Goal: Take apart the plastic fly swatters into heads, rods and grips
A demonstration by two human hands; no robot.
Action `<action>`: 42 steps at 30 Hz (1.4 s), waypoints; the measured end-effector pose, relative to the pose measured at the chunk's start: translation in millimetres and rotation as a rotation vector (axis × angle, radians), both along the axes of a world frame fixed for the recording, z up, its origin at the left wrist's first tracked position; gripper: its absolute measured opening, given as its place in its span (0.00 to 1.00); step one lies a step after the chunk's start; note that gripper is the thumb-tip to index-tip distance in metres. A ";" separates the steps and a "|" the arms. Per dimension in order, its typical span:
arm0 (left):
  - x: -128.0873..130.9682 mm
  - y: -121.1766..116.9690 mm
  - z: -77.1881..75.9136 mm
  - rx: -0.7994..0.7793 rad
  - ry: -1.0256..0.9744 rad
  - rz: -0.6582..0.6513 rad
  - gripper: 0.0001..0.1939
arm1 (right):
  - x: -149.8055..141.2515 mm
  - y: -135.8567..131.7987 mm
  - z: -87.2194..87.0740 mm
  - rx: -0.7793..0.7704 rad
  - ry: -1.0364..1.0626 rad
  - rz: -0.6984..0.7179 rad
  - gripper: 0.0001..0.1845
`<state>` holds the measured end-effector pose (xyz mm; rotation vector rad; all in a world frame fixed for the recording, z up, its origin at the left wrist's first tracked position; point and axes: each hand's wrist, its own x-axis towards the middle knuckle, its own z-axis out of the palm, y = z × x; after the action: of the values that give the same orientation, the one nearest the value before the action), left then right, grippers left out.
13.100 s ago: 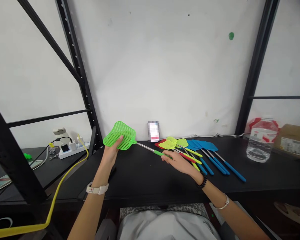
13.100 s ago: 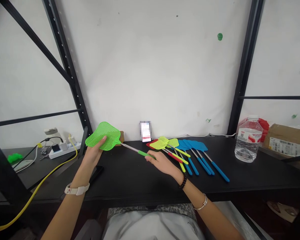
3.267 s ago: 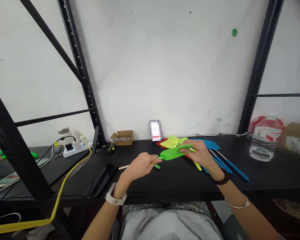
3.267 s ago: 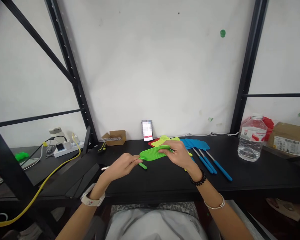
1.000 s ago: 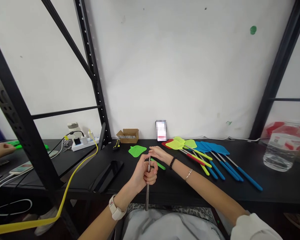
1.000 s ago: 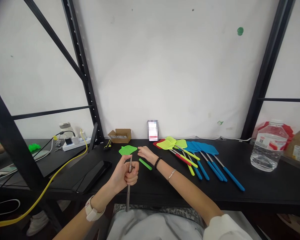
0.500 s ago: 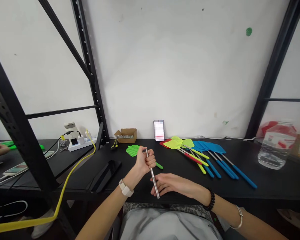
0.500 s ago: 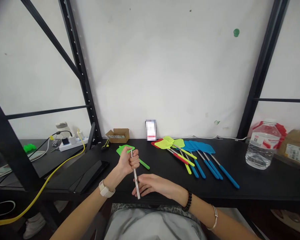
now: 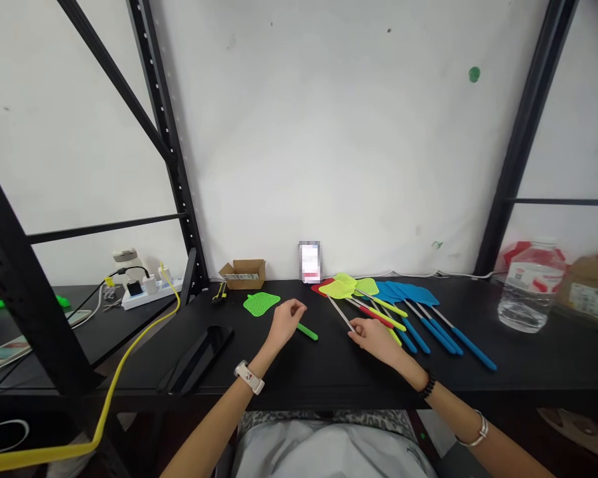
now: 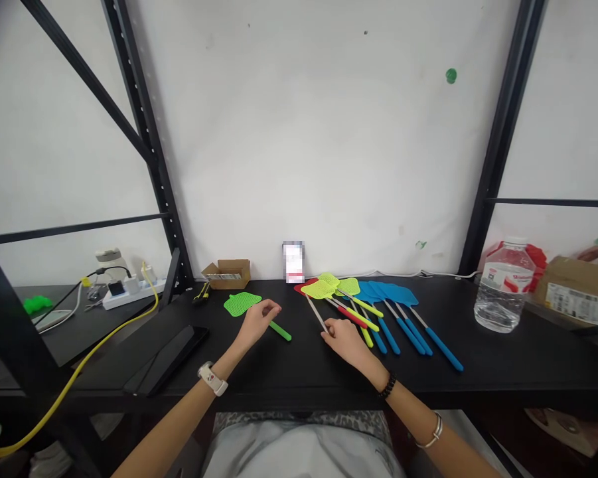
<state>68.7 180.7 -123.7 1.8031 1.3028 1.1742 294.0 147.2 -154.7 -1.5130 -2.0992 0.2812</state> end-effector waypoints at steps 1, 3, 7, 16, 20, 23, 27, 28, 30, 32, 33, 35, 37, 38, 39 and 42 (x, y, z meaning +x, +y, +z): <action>-2.9 -1.0 -2.4 0.020 0.025 0.013 0.08 | 2.5 0.9 -0.4 0.039 -0.081 -0.048 0.06; -7.3 -3.0 -5.4 0.042 0.073 0.051 0.08 | 3.3 1.0 -1.2 0.086 -0.156 -0.103 0.04; -7.2 -6.7 -9.1 0.142 0.322 0.164 0.18 | -0.9 -2.8 -3.2 0.145 -0.221 -0.152 0.03; 9.9 -29.5 -20.7 0.274 0.824 -0.055 0.28 | 1.0 -8.8 -4.4 0.291 -0.277 -0.210 0.06; 5.4 -24.1 -19.6 0.239 0.796 -0.337 0.20 | 2.3 -9.2 -6.8 0.311 -0.279 -0.162 0.06; -3.6 -14.2 -14.2 0.238 0.735 -0.424 0.14 | 3.7 -7.3 -9.5 0.272 -0.293 -0.144 0.07; -18.8 -3.1 -10.0 0.234 0.737 -0.423 0.15 | 5.8 -3.7 -9.0 0.188 -0.308 -0.150 0.05; -22.5 -0.9 -10.0 0.229 0.740 -0.417 0.17 | 6.2 -3.1 -8.2 0.180 -0.311 -0.159 0.05; -29.7 3.6 -10.8 0.216 0.738 -0.404 0.19 | 6.9 -2.8 -6.5 0.181 -0.316 -0.186 0.04; -37.6 9.7 -11.2 0.208 0.744 -0.374 0.20 | 7.1 -3.6 -5.5 0.182 -0.318 -0.217 0.04; -42.2 14.0 -11.0 0.199 0.772 -0.329 0.20 | 7.0 -4.4 -5.4 0.189 -0.320 -0.229 0.05; -53.8 25.4 -9.7 0.162 0.872 -0.178 0.22 | 6.6 -6.0 -5.8 0.238 -0.328 -0.241 0.07; -67.9 39.6 -8.3 0.098 0.970 0.002 0.24 | 6.2 -7.0 -6.8 0.318 -0.341 -0.226 0.09; -75.1 46.9 -8.0 0.067 0.997 0.068 0.24 | 6.2 -7.2 -7.4 0.359 -0.345 -0.213 0.10; -81.8 53.8 -8.1 0.037 1.014 0.116 0.24 | 6.2 -7.0 -8.0 0.394 -0.347 -0.200 0.10; -93.9 68.7 -9.7 -0.035 1.047 0.200 0.23 | 6.3 -6.0 -9.1 0.457 -0.335 -0.172 0.09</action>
<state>-25.2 249.3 -133.3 2.3955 2.0593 0.2000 300.4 141.2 -163.9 -1.5135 -2.0669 -0.5158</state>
